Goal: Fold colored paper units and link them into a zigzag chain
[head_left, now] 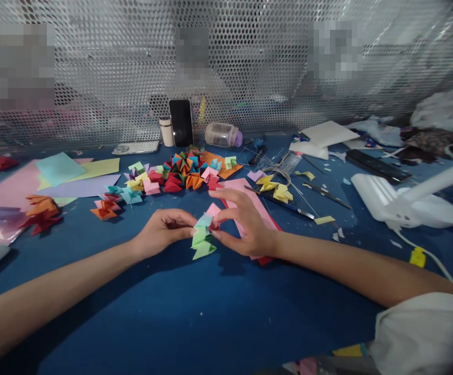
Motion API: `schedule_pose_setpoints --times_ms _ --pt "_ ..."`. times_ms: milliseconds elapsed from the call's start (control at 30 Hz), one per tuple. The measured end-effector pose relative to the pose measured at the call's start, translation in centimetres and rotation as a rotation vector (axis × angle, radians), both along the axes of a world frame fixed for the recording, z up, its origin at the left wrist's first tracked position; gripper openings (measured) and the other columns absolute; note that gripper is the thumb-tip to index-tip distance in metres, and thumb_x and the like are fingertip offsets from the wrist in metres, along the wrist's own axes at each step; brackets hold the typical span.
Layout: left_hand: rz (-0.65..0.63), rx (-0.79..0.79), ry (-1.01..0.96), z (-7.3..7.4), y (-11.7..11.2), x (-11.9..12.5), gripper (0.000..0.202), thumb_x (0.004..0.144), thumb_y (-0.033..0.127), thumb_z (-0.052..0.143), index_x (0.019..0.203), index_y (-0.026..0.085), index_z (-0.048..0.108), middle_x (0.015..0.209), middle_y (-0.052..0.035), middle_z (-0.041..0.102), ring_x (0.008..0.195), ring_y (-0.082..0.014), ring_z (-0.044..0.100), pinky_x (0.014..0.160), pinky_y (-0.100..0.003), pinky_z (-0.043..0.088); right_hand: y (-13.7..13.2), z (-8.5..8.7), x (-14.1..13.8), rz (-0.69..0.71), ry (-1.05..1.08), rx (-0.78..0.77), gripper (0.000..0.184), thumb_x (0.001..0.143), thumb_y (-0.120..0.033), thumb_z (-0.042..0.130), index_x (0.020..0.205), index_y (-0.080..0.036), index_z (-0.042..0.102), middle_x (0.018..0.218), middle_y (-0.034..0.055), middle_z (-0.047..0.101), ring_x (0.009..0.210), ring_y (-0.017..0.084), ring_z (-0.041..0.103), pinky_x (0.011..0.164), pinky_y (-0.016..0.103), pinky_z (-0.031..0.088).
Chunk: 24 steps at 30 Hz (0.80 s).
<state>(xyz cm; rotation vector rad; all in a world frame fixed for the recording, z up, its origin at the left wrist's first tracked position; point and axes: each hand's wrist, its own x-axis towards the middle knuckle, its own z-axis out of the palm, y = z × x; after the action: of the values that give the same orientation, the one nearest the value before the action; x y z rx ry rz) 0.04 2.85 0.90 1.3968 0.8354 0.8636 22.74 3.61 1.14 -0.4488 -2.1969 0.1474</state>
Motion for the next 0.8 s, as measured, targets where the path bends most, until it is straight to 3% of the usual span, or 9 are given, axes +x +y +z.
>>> schedule_pose_setpoints --times_ms 100,167,333,467,633,800 --pt "-0.045 -0.023 -0.059 -0.2 0.0 -0.1 0.024 0.065 0.032 0.082 0.074 0.014 0.068 0.070 -0.0021 0.071 0.064 -0.0125 0.066 0.063 -0.022 0.053 0.3 -0.2 -0.1 0.063 0.098 -0.095 0.047 0.080 -0.025 0.069 0.121 -0.022 0.045 0.133 0.0136 0.048 0.128 0.023 0.045 0.104 0.046 0.041" --pt "-0.089 -0.013 -0.115 -0.4 0.1 -0.1 0.022 0.066 0.028 0.082 0.073 0.014 0.067 0.071 -0.0016 0.071 0.062 -0.0107 0.066 0.060 -0.018 0.053 0.6 -0.5 -0.1 0.091 0.127 -0.173 0.052 0.080 -0.029 0.070 0.125 -0.023 0.045 0.128 0.0121 0.054 0.125 0.022 0.049 0.104 0.043 0.042" --pt "-0.177 0.042 -0.149 -0.5 0.3 -0.2 0.016 0.069 0.022 0.080 0.069 0.012 0.067 0.072 -0.0024 0.071 0.062 -0.0093 0.066 0.059 -0.015 0.052 0.7 -0.5 -0.1 0.176 0.056 -0.332 0.047 0.081 -0.035 0.068 0.123 -0.021 0.053 0.117 0.0091 0.063 0.111 0.019 0.059 0.097 0.036 0.048" --pt "-0.165 0.055 -0.145 -0.4 0.2 -0.1 0.016 0.071 0.023 0.079 0.072 0.013 0.066 0.074 -0.0034 0.071 0.064 -0.0107 0.067 0.060 -0.017 0.052 0.1 0.3 0.1 0.270 0.023 -0.489 0.049 0.086 -0.038 0.061 0.130 -0.021 0.050 0.124 0.0081 0.061 0.109 0.017 0.059 0.094 0.033 0.049" --pt "-0.168 0.109 -0.114 -0.2 0.0 -0.1 0.015 0.072 0.024 0.078 0.071 0.013 0.067 0.074 -0.0030 0.070 0.066 -0.0107 0.065 0.062 -0.018 0.052 -0.3 0.5 -0.3 0.210 0.140 -0.711 0.038 0.089 -0.027 0.058 0.127 -0.025 0.054 0.125 0.0040 0.061 0.108 0.013 0.061 0.092 0.027 0.050" --pt "-0.137 0.157 -0.084 -0.3 -0.1 -0.2 0.011 0.073 0.021 0.077 0.074 0.014 0.068 0.077 -0.0036 0.070 0.069 -0.0111 0.065 0.065 -0.018 0.052 -0.1 0.1 -0.6 0.177 0.222 -0.884 0.030 0.086 -0.027 0.062 0.116 -0.026 0.062 0.117 0.0032 0.065 0.104 0.013 0.062 0.088 0.026 0.052"
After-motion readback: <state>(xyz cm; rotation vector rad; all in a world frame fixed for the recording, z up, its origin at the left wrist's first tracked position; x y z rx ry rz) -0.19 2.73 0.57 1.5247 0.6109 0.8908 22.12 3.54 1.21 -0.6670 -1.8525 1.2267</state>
